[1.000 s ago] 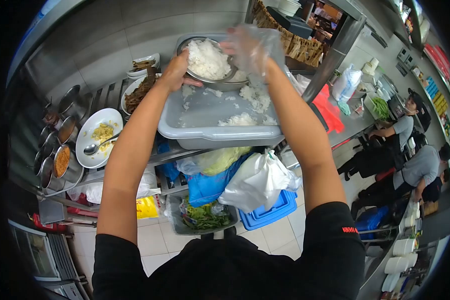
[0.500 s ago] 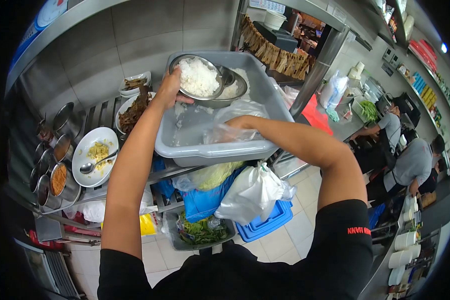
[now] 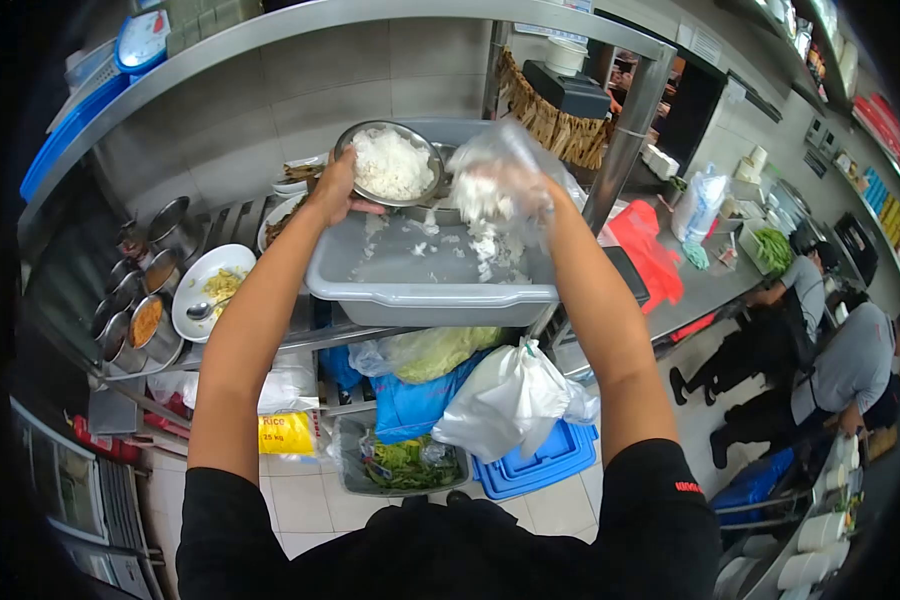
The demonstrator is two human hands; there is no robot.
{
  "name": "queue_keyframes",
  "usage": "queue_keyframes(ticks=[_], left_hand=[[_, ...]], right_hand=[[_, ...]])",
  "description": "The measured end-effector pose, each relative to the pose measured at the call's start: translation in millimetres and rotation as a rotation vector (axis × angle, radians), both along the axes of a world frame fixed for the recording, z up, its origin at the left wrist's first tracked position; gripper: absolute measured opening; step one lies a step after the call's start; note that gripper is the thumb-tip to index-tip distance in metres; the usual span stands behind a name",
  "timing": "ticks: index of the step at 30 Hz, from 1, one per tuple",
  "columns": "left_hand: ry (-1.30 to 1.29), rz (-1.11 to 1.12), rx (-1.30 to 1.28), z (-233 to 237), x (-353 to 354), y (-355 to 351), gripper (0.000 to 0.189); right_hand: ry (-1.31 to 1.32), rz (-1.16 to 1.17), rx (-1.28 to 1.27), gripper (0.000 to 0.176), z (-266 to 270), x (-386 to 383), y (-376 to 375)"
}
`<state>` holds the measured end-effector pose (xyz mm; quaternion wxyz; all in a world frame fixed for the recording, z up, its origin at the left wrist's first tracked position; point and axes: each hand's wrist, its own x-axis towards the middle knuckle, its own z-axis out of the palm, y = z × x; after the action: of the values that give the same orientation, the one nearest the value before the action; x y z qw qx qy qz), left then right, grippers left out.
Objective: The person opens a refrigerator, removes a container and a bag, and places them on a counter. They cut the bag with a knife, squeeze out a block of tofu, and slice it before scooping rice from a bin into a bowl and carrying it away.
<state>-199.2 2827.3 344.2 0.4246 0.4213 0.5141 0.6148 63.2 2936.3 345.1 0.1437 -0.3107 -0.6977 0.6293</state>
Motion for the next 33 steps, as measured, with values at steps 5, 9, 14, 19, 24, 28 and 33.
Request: queue_keyframes(ticks=[5, 9, 14, 19, 24, 28, 33], left_hand=[[0.008, -0.026, -0.144, 6.1, 43.6, -23.1, 0.046], [0.103, 0.115, -0.086, 11.8, 96.8, -48.1, 0.049], [0.086, 0.242, -0.052, 13.0, 128.3, -62.4, 0.047], [-0.222, 0.065, -0.061, -13.4, 98.7, -61.1, 0.049], [-0.31, 0.122, 0.032, 5.1, 92.1, -102.2, 0.052], [-0.291, 0.064, 0.122, 18.3, 79.8, -155.3, 0.055], [-0.288, -0.054, 0.175, 3.6, 53.6, -248.8, 0.057]], right_hand=[[0.224, -0.098, 0.36, 0.088, 3.6, -24.8, -13.3], [0.465, -0.114, 0.651, 0.075, -13.6, -53.7, -6.1], [0.12, -0.071, 0.692, 0.066, -18.6, -62.4, -41.6], [0.526, 0.041, 0.119, 0.08, 14.8, -21.8, -45.7], [0.453, -0.479, 0.443, 0.086, 25.4, -2.1, 7.3], [0.202, -0.261, 0.906, 0.077, 49.6, -19.9, -30.4], [0.384, 0.524, 0.9, 0.063, 76.5, -88.8, -175.6]])
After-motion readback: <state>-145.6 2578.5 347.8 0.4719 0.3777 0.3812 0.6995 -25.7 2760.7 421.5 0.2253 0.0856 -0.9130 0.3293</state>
